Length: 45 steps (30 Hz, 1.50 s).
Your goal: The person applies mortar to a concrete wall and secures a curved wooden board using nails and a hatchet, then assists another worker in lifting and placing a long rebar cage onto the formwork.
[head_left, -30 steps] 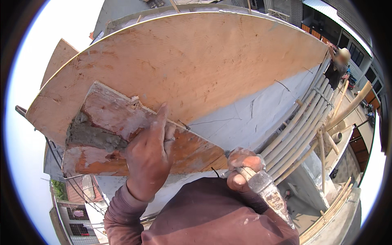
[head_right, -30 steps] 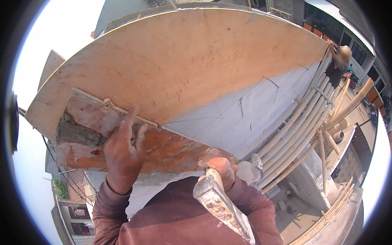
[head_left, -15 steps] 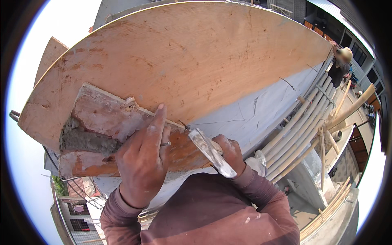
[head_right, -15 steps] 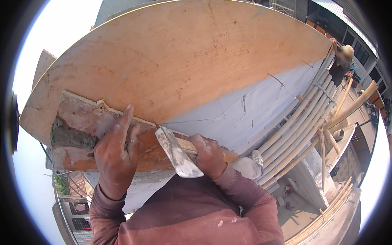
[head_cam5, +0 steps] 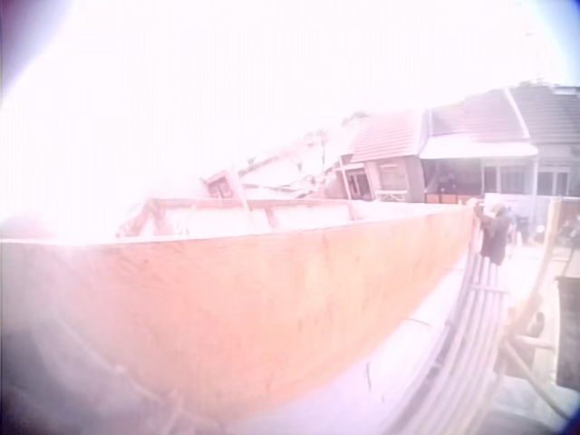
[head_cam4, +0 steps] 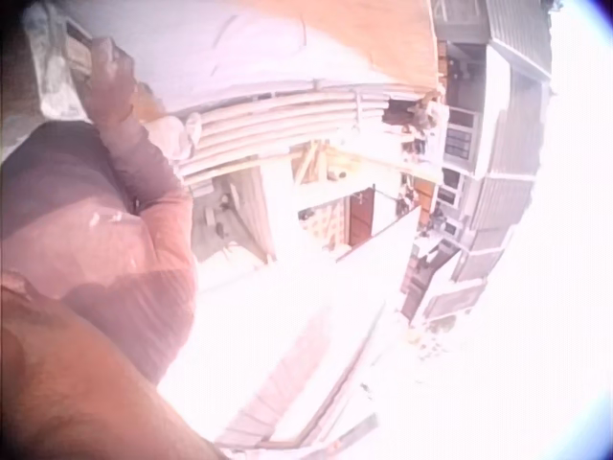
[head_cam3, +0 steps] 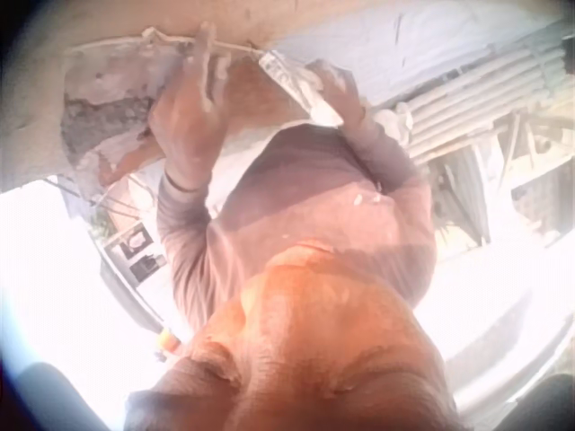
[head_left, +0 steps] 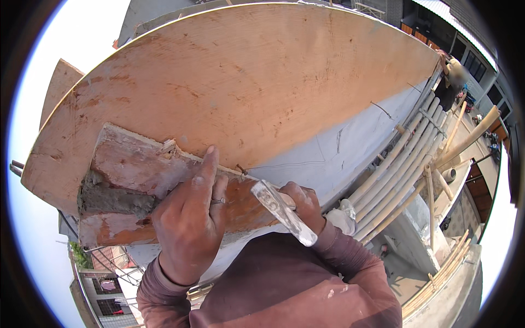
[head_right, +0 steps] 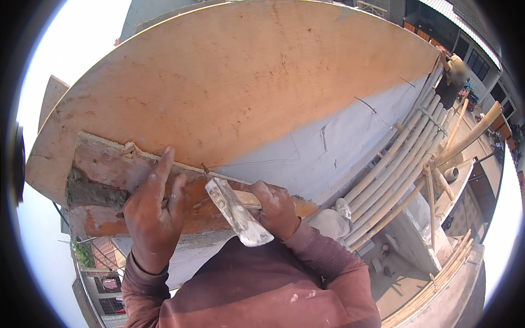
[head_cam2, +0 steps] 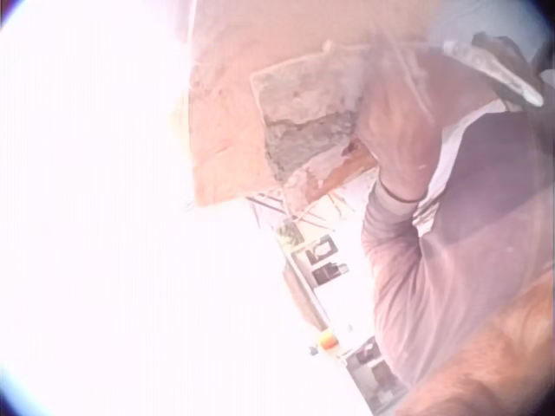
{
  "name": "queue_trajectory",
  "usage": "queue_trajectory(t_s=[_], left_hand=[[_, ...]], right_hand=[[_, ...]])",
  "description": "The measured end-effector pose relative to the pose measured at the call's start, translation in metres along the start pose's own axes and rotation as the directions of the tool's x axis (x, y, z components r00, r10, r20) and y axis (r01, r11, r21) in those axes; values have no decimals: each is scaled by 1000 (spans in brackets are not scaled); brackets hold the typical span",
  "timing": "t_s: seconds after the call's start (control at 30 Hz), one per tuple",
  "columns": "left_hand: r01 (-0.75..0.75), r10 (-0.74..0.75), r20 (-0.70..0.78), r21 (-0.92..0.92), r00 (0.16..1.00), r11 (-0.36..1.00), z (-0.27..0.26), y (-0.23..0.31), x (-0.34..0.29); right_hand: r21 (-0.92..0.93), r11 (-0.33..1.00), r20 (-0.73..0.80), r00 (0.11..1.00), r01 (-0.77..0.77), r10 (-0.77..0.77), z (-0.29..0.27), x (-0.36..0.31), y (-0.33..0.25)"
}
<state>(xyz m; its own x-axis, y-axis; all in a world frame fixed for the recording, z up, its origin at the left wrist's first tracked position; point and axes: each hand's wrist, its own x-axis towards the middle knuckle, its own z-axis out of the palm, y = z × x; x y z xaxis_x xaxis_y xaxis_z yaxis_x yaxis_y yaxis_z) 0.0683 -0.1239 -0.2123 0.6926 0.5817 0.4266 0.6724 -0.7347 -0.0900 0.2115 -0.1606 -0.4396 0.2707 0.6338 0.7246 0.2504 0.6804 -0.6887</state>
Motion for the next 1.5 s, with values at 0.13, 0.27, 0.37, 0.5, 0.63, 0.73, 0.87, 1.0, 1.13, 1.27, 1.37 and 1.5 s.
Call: queue_trajectory(t_s=[0.13, 0.27, 0.37, 0.5, 0.63, 0.73, 0.87, 1.0, 1.13, 1.27, 1.37, 1.5], left_hand=[[-33, 34, 31, -49, 999, 998, 8, 3, 5], [-39, 29, -44, -248, 999, 968, 9, 5, -8], [41, 67, 175, -550, 982, 834, 38, 28, -1], [437, 167, 532, -806, 830, 399, 104, 79, 11], [796, 122, 790, -605, 601, -5, 183, 110, 50], [805, 101, 805, -560, 584, -196, 224, 144, 90], [755, 99, 805, -496, 585, -430, 253, 172, 134], [718, 129, 812, -413, 569, -561, 273, 177, 144], [696, 88, 851, -358, 517, -622, 283, 181, 139], [615, 103, 846, -292, 523, -732, 285, 182, 143], [642, 116, 846, -297, 520, -707, 282, 182, 149], [674, 130, 851, -300, 509, -676, 282, 173, 152]], right_hand=[[-332, 922, 88, 966, -201, 242, -15, -5, 1], [-333, 909, -50, 967, -251, 249, -36, -39, -1], [-293, 855, -213, 901, -428, 378, -67, -57, -17], [-292, 812, -581, 768, -505, 269, -99, -78, 1], [87, 802, -689, 546, -591, 477, -133, -84, 7], [81, 792, -732, 503, -605, 460, -157, -88, 7], [61, 720, -721, 469, -691, 510, -192, -83, -6], [-29, 669, -682, 504, -743, 530, -217, -62, -9], [-59, 630, -616, 524, -775, 588, -230, -50, -7], [-109, 669, -500, 622, -735, 602, -238, -42, 3], [-146, 752, -442, 723, -643, 532, -227, -40, 28], [-39, 760, -402, 706, -649, 583, -204, -35, 52]])
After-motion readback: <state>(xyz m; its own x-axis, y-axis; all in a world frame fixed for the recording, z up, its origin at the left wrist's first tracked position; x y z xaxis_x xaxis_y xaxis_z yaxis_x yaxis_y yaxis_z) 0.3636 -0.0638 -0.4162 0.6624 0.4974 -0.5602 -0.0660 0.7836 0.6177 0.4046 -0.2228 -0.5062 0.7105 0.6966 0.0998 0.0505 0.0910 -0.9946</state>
